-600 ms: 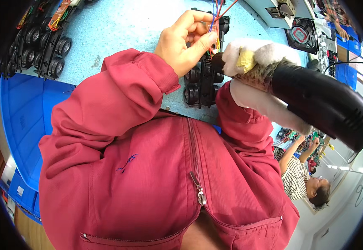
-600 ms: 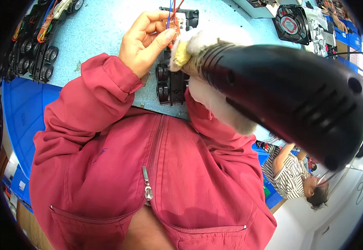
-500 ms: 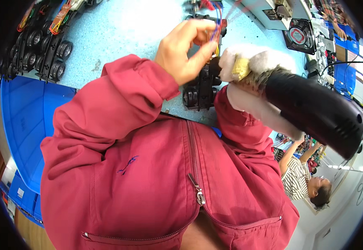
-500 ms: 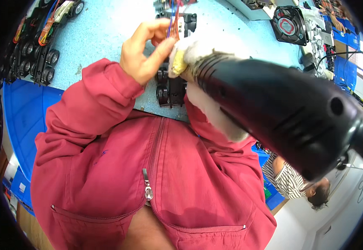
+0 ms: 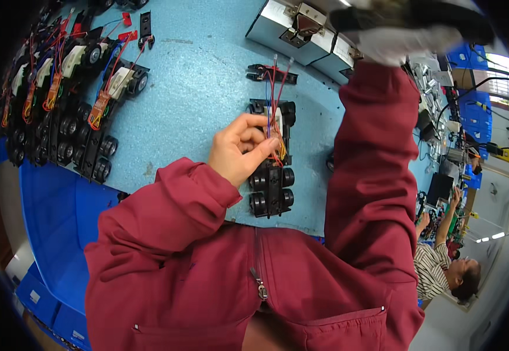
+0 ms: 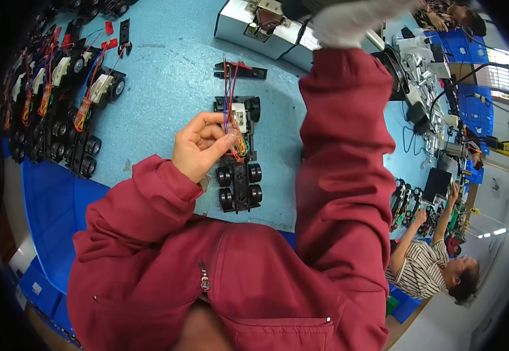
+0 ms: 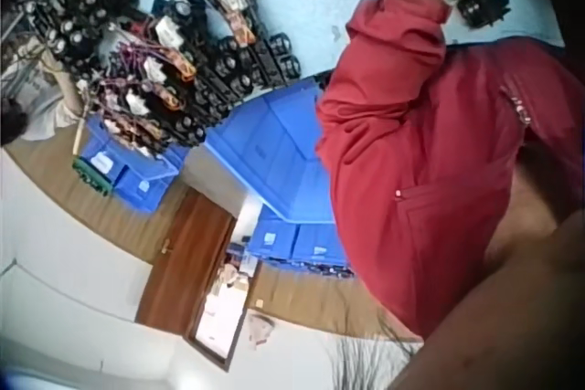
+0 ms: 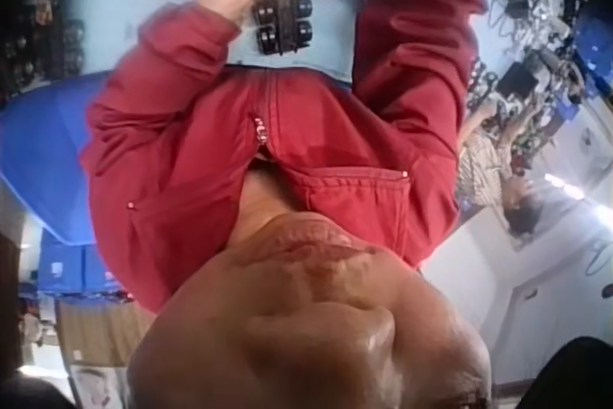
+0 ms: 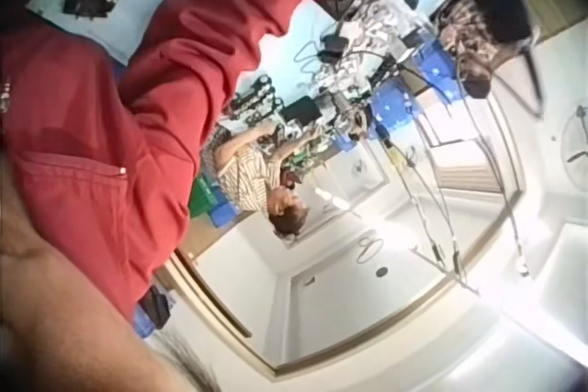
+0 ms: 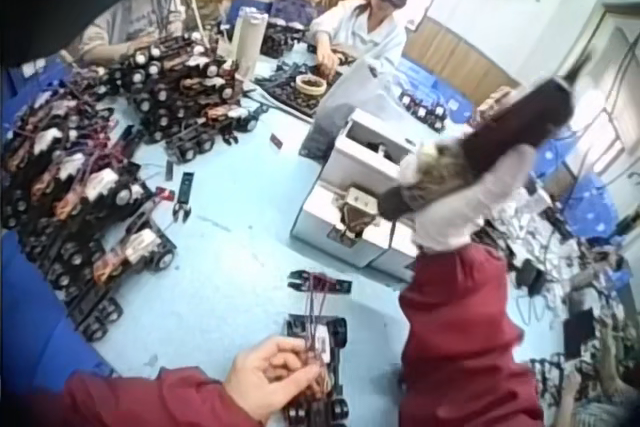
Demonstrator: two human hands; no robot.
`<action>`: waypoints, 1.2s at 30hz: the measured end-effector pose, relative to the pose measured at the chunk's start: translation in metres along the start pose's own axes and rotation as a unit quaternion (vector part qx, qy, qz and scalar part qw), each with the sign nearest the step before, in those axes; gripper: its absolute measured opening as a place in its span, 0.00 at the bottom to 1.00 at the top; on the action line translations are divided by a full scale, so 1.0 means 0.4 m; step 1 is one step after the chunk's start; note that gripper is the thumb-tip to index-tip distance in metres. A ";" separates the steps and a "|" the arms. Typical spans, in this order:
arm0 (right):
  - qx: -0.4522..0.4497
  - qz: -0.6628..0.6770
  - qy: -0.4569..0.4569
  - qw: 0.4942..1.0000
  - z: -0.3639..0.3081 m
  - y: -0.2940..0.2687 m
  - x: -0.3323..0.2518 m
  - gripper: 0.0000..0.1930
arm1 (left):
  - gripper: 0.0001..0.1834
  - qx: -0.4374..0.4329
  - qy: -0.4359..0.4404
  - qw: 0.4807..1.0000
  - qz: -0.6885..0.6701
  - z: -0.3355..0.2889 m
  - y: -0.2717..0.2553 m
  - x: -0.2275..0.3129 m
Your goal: Assembling toy cars by installing electronic components and fastening them with an electric screwdriver at a factory workbench.
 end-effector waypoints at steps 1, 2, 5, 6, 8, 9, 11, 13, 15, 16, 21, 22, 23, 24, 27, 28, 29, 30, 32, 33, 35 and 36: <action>0.020 -0.038 0.003 0.999 -0.031 0.081 0.042 0.34 | 0.15 0.024 -0.019 1.000 -0.003 -0.010 -0.017 -0.012; -0.014 -0.084 0.045 0.995 -0.006 0.069 0.037 0.34 | 0.15 0.007 -0.024 1.000 -0.006 -0.006 -0.004 -0.004; -0.085 -0.146 0.090 0.982 0.018 0.065 0.076 0.33 | 0.14 0.056 0.016 0.998 0.018 -0.010 0.009 -0.010; -0.035 -0.157 0.100 0.982 0.002 0.086 0.063 0.34 | 0.14 0.054 0.012 0.998 0.018 -0.013 0.008 -0.006; -0.017 -0.152 0.062 0.986 -0.030 0.078 0.041 0.34 | 0.17 0.030 0.071 0.978 0.193 -0.021 0.010 0.010; -0.006 -0.138 0.031 0.990 -0.052 0.082 0.044 0.35 | 0.17 0.035 0.067 0.978 0.194 -0.021 0.003 0.008; 0.031 -0.102 0.048 0.993 -0.101 0.092 0.032 0.35 | 0.22 0.079 0.282 0.884 0.365 -0.020 -0.007 0.011; -0.003 -0.125 -0.064 0.990 -0.130 0.120 -0.035 0.35 | 0.26 0.068 0.274 0.894 0.348 -0.021 0.000 0.010; -0.008 -0.099 -0.081 0.992 -0.133 0.149 -0.120 0.35 | 0.28 0.089 0.286 0.860 0.413 -0.015 0.008 0.020; 0.000 -0.105 -0.066 0.992 -0.123 0.109 -0.168 0.35 | 0.29 0.090 0.288 0.853 0.425 -0.019 0.005 0.017; -0.095 0.076 0.115 0.986 -0.079 -0.050 -0.377 0.24 | 0.29 0.102 0.290 0.846 0.435 -0.016 0.007 0.000; -0.090 0.032 0.091 0.991 -0.120 -0.046 -0.379 0.30 | 0.29 0.098 0.288 0.852 0.426 -0.014 0.010 -0.003; -0.085 -0.011 0.067 0.994 -0.163 -0.040 -0.370 0.37 | 0.29 0.094 0.285 0.857 0.418 -0.012 0.012 -0.005; -0.088 0.002 0.107 0.990 -0.201 -0.045 -0.352 0.41 | 0.29 0.100 0.290 0.854 0.420 -0.015 0.011 -0.007; -0.068 -0.039 0.151 0.985 -0.275 -0.065 -0.311 0.45 | 0.29 0.093 0.297 0.858 0.408 -0.018 0.007 -0.004; -0.079 -0.007 0.173 0.982 -0.293 -0.064 -0.288 0.45 | 0.29 0.092 0.297 0.859 0.408 -0.018 0.008 -0.004; -0.090 0.025 0.194 0.977 -0.309 -0.059 -0.269 0.44 | 0.28 0.089 0.293 0.860 0.409 -0.018 0.009 -0.004; -0.048 0.007 0.194 0.980 -0.322 -0.054 -0.257 0.46 | 0.28 0.087 0.287 0.861 0.411 -0.017 0.008 -0.005; -0.038 0.029 0.204 0.978 -0.335 -0.058 -0.235 0.48 | 0.28 0.087 0.287 0.861 0.411 -0.015 0.004 -0.007; -0.029 0.050 0.212 0.976 -0.340 -0.061 -0.225 0.52 | 0.28 0.086 0.289 0.861 0.409 -0.014 0.004 -0.008; -0.006 0.077 0.220 0.972 -0.345 -0.070 -0.212 0.52 | 0.28 0.085 0.286 0.863 0.409 -0.014 0.004 -0.009; -0.009 0.092 0.215 0.972 -0.345 -0.072 -0.206 0.52 | 0.28 0.085 0.285 0.863 0.409 -0.013 0.002 -0.010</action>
Point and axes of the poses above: each hand's wrist, its own z-axis towards the middle knuckle, its own y-axis out of the palm, x = y × z, the point moved 1 cm from there along z, towards the middle knuckle, and after that the axes turned 6 degrees about z, right-handed, at the moved point
